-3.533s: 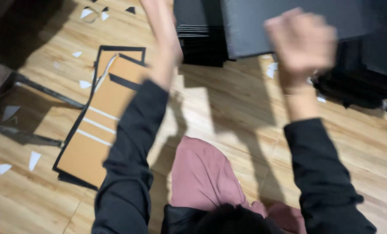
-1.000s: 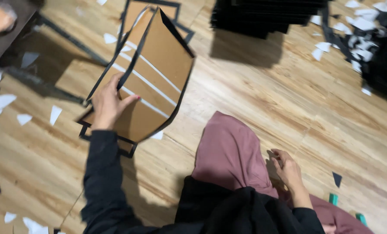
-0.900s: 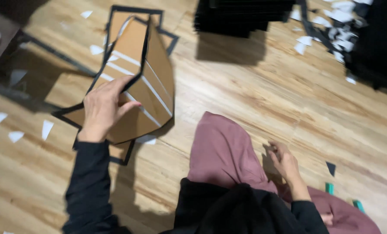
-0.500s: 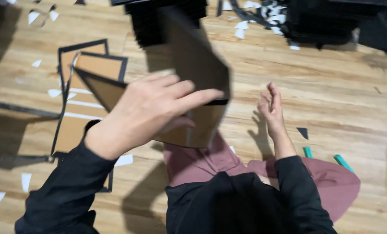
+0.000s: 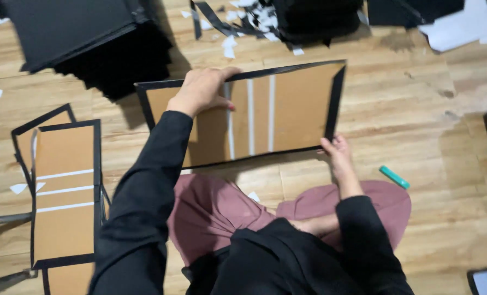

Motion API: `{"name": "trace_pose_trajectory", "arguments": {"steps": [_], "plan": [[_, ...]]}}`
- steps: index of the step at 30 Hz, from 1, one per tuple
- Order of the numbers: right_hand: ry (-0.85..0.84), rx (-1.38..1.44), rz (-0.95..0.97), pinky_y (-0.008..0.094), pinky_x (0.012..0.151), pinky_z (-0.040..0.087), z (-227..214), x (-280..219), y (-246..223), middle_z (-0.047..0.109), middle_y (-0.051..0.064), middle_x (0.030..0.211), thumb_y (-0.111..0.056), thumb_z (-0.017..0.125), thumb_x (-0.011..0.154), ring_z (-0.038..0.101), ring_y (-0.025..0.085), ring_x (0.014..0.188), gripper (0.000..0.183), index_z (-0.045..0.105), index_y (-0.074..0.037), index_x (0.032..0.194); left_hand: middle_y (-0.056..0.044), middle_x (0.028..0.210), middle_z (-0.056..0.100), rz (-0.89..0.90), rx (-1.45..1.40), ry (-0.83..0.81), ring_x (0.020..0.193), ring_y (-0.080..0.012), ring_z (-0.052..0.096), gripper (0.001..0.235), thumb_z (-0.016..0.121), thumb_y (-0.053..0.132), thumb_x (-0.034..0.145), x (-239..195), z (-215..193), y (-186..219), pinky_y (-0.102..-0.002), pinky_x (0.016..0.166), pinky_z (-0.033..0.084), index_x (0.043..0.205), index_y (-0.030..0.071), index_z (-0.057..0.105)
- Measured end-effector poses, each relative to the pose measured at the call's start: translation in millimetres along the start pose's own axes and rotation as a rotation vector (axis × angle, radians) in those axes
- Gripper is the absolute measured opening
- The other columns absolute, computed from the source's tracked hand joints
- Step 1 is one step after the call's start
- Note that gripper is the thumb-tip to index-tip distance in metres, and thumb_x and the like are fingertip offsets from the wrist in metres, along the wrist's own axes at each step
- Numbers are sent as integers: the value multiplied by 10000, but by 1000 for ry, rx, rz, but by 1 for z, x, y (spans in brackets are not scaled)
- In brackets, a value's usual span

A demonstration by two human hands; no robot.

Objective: The person sits on the floor and assembles rectangular cardboard frames by applying black tape to the edges. They use a green utility knife to cut the tape and smooth it down, then stack the completed frames.

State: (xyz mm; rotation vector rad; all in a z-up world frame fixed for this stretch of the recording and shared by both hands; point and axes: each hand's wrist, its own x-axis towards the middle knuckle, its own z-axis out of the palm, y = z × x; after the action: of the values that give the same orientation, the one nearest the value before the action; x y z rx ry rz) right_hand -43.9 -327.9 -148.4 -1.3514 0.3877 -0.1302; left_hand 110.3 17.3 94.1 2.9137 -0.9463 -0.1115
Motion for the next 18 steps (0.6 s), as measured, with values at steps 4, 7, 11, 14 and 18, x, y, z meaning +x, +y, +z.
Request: {"name": "trace_pose_trajectory", "arguments": {"steps": [4,7,11,14,18], "plan": [[1,-301,119,255,428,516,5,-5,58,613,183,935,-87,632,827,638,258,576,457,438,-73,1241,-29,998,566,-161,390,33,902,-243,533,917,824,494,383,26,153,-27,-459,776,361,1196,283,457],[-55,-476,227,245,336,490,17,0,59,622,200,769,-37,656,773,627,253,491,515,444,-35,1242,-96,1379,361,-288,321,-211,1248,-305,355,950,758,541,530,15,187,19,-608,992,206,1336,223,368],[-101,-643,274,256,382,524,35,-16,15,620,177,731,-65,660,766,634,240,503,476,450,-30,1191,-102,1451,234,-237,163,-225,1320,-294,234,904,690,518,672,11,157,85,-589,1040,123,1388,167,263],[-170,-758,302,281,436,519,43,-25,-3,619,147,771,-96,683,750,634,206,489,581,400,-76,1256,-115,1469,180,-231,10,-121,1341,-314,162,896,683,519,722,26,167,105,-557,1055,135,1396,127,243],[-233,-931,348,379,728,476,45,-25,-14,627,154,939,-217,673,766,620,282,793,606,372,-158,1289,-109,1479,121,-247,-118,-105,1352,-322,92,1009,771,428,644,49,183,104,-583,1069,72,1409,114,193]]}}
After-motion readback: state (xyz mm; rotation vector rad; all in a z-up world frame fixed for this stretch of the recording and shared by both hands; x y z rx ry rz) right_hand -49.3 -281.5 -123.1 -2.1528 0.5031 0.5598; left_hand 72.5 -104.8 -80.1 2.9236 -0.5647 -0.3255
